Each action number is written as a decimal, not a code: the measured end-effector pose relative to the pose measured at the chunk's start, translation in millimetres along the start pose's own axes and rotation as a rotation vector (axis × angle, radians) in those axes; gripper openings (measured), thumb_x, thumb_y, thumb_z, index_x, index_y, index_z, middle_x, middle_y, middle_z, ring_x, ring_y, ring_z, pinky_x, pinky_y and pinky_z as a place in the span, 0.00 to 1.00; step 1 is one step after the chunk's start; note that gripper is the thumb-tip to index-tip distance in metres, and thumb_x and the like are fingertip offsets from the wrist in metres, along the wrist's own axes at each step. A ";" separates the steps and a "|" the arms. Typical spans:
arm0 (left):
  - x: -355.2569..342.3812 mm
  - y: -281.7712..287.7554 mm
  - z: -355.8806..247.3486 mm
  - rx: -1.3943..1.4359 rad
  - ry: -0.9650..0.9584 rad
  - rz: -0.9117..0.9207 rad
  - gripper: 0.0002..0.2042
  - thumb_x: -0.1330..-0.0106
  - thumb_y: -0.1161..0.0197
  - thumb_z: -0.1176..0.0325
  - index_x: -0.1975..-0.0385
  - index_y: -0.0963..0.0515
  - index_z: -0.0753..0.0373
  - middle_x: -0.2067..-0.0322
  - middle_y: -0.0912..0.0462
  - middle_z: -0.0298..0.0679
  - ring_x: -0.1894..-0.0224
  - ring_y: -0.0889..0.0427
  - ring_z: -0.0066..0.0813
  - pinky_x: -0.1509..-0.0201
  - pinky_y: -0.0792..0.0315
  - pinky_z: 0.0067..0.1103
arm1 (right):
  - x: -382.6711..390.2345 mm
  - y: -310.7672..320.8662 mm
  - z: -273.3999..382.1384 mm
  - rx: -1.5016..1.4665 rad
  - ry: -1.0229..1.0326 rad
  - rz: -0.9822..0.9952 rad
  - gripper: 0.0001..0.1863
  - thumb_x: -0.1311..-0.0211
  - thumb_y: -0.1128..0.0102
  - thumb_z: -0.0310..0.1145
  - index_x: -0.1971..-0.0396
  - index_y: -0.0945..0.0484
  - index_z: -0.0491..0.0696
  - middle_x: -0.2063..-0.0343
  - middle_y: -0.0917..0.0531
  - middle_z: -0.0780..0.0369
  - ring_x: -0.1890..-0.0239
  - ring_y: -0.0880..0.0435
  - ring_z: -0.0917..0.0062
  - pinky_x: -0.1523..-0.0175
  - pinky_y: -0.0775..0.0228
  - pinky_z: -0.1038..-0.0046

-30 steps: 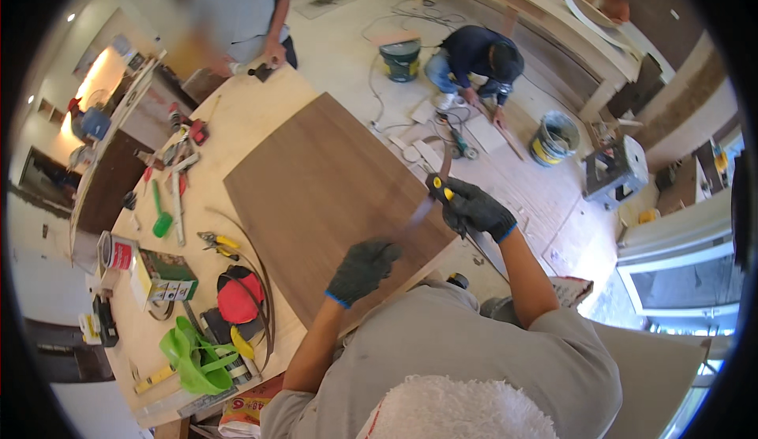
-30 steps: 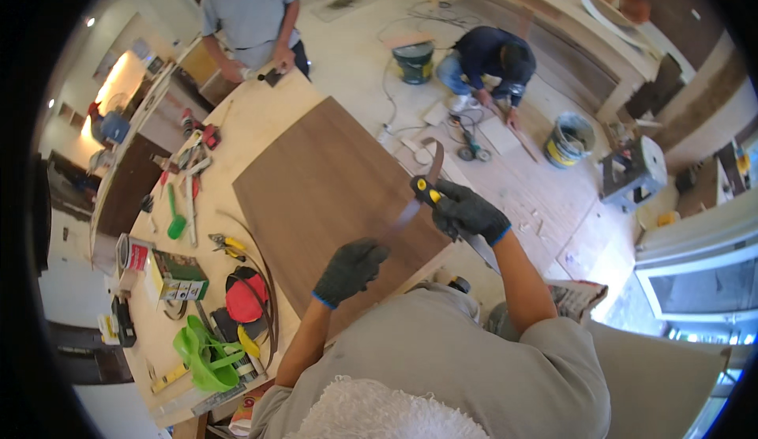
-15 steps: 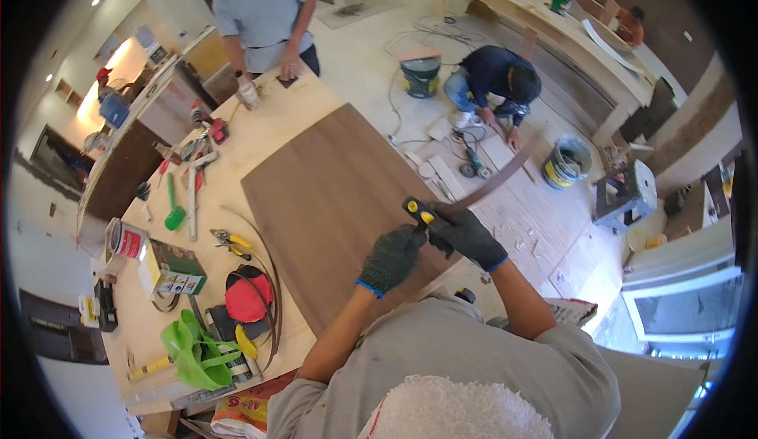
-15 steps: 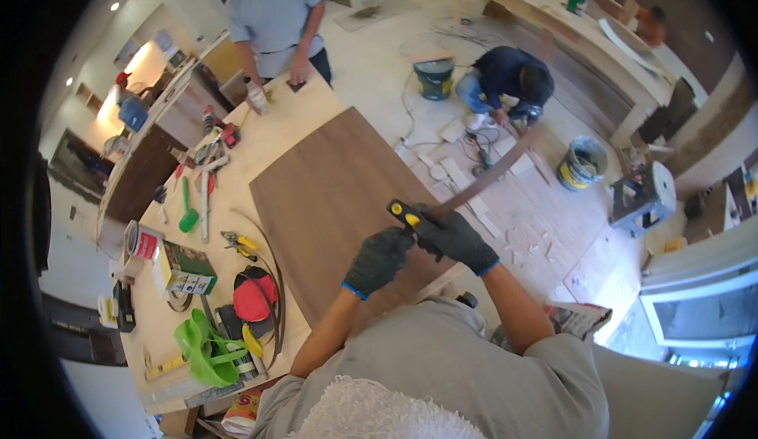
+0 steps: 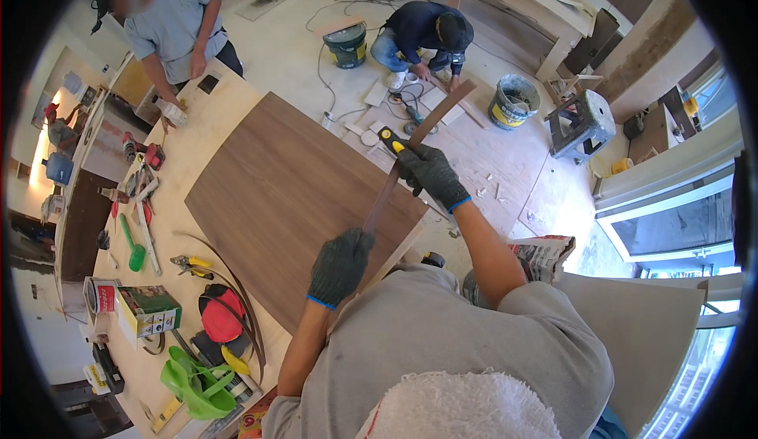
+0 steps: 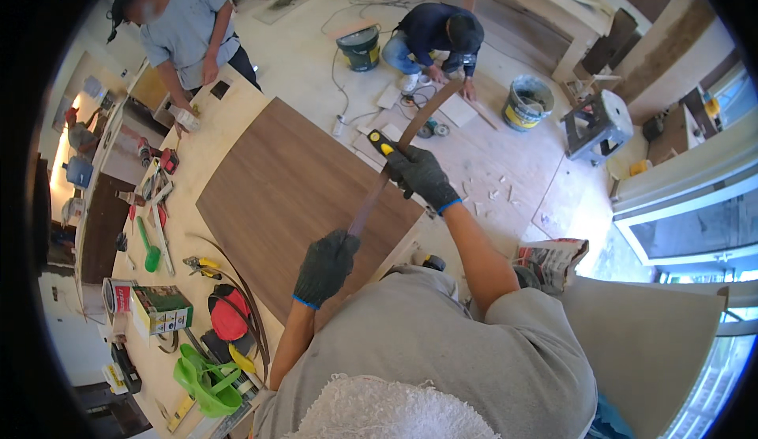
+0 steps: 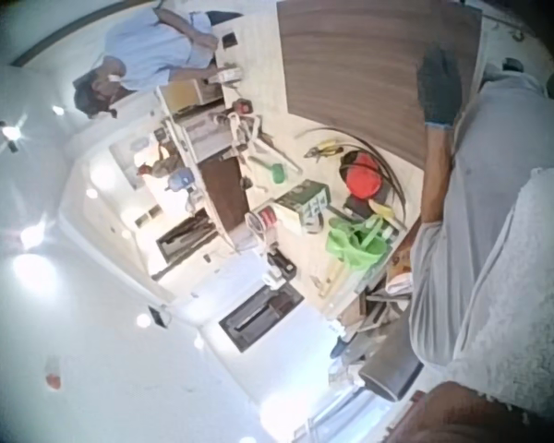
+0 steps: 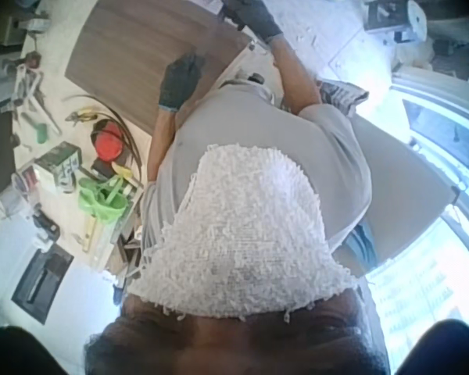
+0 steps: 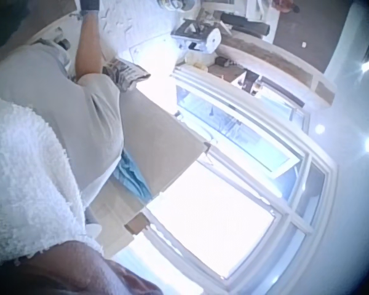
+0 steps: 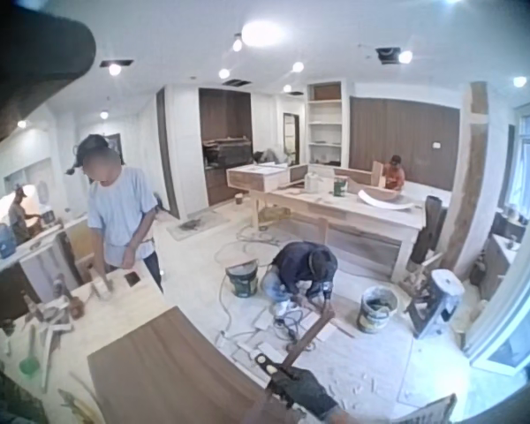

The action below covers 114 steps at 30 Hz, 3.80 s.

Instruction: The person cuts a roll of wood edge banding into segments using tin snips, then uses a utility knife to trim the ends of the cut pieces. The person handles the banding and tools on a workbench while other workers are visible in the background.

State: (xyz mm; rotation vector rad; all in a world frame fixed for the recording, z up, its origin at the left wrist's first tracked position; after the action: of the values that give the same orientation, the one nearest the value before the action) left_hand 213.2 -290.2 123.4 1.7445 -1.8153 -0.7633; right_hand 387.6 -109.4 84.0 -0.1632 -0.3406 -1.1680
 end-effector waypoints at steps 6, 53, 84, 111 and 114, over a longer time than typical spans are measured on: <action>20.4 0.0 -5.8 -0.299 -0.305 -0.008 0.05 0.36 0.41 0.69 0.67 0.23 0.64 0.74 0.23 0.45 0.75 0.20 0.41 0.71 0.27 0.32 | -26.3 28.7 -24.1 -0.014 -0.003 -0.131 0.21 0.31 0.42 0.50 0.62 0.18 0.43 0.80 0.21 0.65 0.82 0.25 0.83 0.80 0.31 0.77; -46.6 16.2 129.7 1.996 0.079 -0.891 0.04 0.30 0.39 0.72 0.62 0.27 0.63 0.62 0.22 0.40 0.53 0.21 0.38 0.43 0.22 0.40 | 77.4 -61.3 30.1 0.627 -0.009 0.921 0.34 0.31 0.42 0.35 0.27 0.42 0.50 0.72 0.18 0.65 0.75 0.22 0.85 0.70 0.27 0.80; -6.4 70.6 -14.4 -0.223 -0.299 -0.530 0.22 0.36 0.34 0.58 0.43 0.23 0.57 0.50 0.19 0.46 0.47 0.21 0.48 0.42 0.29 0.38 | 21.1 10.6 53.0 -0.162 0.299 0.684 0.28 0.36 0.34 0.40 0.41 0.29 0.42 0.80 0.22 0.59 0.82 0.23 0.71 0.76 0.30 0.70; -5.9 41.9 -26.9 0.029 -0.117 -0.394 0.10 0.30 0.45 0.62 0.60 0.19 0.59 0.65 0.16 0.44 0.64 0.17 0.48 0.59 0.24 0.36 | 63.0 -27.8 83.8 -0.046 0.378 0.874 0.41 0.41 0.29 0.47 0.37 0.35 0.35 0.75 0.19 0.61 0.78 0.21 0.75 0.73 0.27 0.74; -5.9 40.2 -36.0 -0.087 -0.080 -0.314 0.11 0.30 0.47 0.66 0.56 0.21 0.61 0.63 0.16 0.45 0.63 0.17 0.48 0.58 0.24 0.37 | 71.1 -61.9 86.9 0.070 0.367 0.847 0.34 0.35 0.34 0.46 0.39 0.31 0.37 0.72 0.19 0.63 0.74 0.21 0.79 0.70 0.27 0.76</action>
State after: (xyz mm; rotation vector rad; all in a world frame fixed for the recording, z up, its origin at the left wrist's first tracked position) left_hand 209.9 -285.4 177.4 1.9913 -1.5489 -1.0319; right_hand 340.0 -169.2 186.9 -0.0190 0.0289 -0.3307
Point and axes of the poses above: each hand's wrist, its own x-axis away from the middle knuckle, its own y-axis out of the back of the hand, z = x × y, the point moved 4 cm from there along -x, towards the middle knuckle
